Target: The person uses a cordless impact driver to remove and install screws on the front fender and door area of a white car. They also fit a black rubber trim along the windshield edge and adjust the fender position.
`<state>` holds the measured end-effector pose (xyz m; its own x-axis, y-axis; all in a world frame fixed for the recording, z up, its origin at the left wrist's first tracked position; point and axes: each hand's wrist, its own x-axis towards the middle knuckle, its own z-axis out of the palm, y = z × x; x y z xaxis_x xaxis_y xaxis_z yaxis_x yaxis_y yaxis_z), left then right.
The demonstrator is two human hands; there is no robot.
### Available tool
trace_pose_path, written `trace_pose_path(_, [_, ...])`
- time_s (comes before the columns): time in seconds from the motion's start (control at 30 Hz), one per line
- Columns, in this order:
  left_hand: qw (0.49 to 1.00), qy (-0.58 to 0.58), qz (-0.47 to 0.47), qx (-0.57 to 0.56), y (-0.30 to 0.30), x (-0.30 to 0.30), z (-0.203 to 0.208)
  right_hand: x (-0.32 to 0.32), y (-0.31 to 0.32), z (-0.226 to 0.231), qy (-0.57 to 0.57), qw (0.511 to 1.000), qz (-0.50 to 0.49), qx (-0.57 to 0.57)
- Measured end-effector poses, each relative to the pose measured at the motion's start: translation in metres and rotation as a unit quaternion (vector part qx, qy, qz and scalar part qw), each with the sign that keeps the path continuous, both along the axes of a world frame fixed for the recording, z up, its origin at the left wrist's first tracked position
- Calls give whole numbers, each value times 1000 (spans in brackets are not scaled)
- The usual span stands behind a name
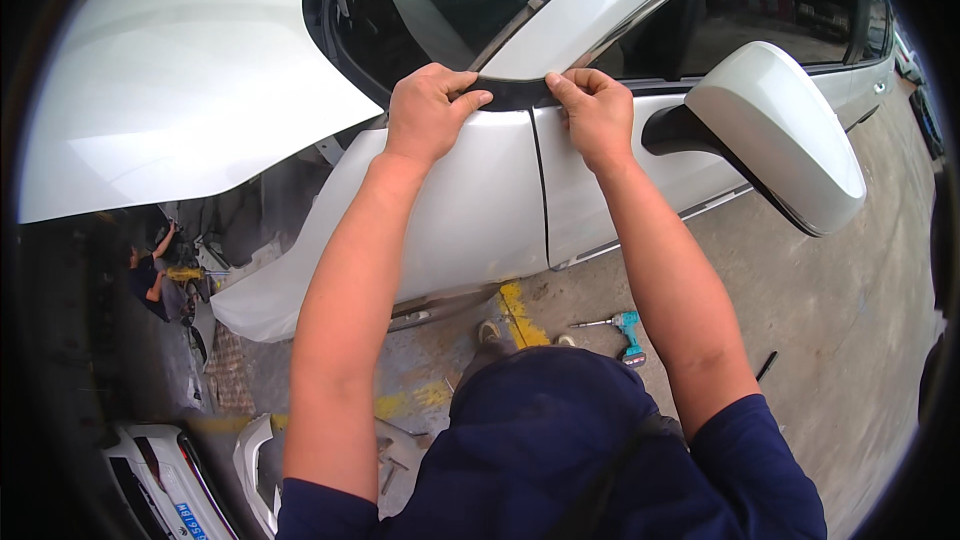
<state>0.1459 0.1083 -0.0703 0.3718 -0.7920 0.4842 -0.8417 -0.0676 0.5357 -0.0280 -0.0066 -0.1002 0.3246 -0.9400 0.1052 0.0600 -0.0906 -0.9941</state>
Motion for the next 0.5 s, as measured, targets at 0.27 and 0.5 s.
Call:
trace_pose_path(0.27, [998, 56, -1, 0, 11, 4, -17, -10, -10, -12, -85, 993, 69, 50])
trace_pose_path(0.5, [999, 8, 14, -32, 13, -2, -23, -7, -6, -13, -123, 988, 55, 73])
